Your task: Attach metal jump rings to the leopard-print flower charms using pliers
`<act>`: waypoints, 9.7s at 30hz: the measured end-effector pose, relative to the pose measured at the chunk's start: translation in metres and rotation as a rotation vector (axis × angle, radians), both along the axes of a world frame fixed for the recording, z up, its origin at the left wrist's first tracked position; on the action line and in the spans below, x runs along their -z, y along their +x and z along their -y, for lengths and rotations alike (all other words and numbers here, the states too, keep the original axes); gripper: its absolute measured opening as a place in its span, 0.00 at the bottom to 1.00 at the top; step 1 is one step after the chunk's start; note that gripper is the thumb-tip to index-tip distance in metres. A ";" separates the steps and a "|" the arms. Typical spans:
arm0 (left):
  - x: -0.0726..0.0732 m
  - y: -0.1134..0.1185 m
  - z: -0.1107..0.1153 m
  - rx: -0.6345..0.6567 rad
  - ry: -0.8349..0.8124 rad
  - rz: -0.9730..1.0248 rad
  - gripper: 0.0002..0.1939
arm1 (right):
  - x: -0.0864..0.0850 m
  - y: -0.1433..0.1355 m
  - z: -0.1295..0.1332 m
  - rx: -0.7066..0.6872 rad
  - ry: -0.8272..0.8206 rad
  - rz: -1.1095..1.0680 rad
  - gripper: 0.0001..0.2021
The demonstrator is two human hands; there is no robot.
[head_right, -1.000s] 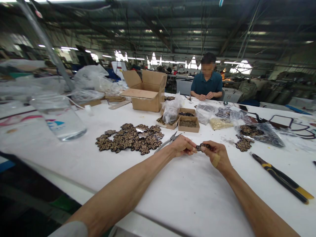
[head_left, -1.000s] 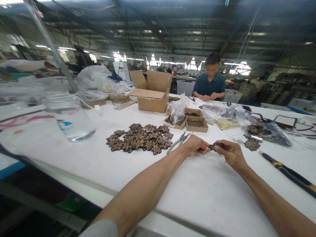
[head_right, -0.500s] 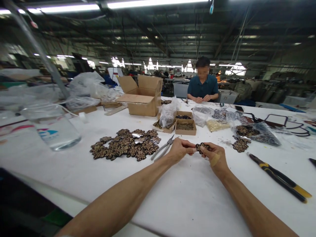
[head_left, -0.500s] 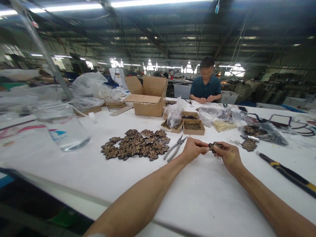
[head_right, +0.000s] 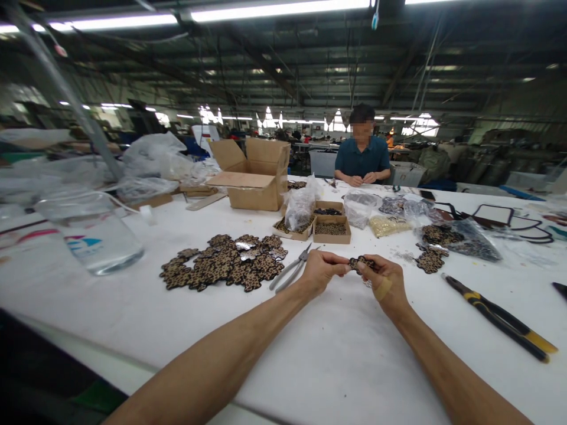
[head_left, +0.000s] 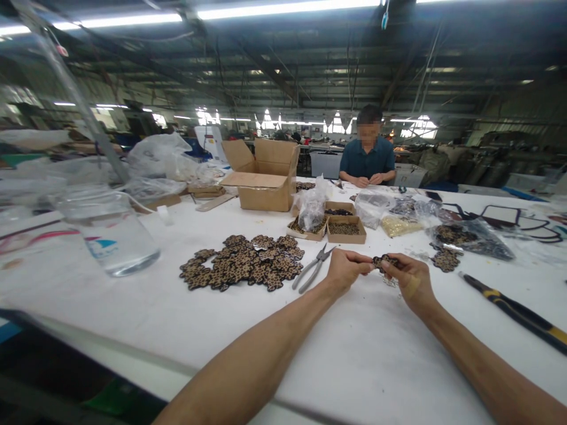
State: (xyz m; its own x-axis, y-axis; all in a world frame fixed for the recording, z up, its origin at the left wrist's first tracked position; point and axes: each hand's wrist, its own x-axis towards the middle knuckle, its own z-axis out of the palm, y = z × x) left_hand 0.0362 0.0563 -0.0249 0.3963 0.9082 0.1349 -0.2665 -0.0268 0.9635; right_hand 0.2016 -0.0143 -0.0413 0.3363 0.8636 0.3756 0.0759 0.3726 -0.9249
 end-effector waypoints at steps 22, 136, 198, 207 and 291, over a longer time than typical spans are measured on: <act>-0.012 -0.003 0.009 -0.072 0.234 -0.138 0.12 | -0.009 -0.007 0.004 0.060 0.043 0.091 0.14; -0.037 -0.019 0.034 -0.113 0.720 -0.414 0.11 | -0.008 0.004 -0.002 -0.291 -0.066 -0.265 0.16; -0.033 -0.026 0.002 0.290 -0.088 -0.219 0.20 | -0.035 0.008 0.026 -0.022 0.458 0.995 0.18; -0.032 -0.025 0.006 0.242 0.304 -0.573 0.06 | -0.037 0.008 0.028 -0.025 0.457 1.180 0.20; -0.021 -0.013 0.012 0.371 0.050 -0.315 0.22 | -0.039 0.032 0.020 -0.307 -0.245 0.500 0.08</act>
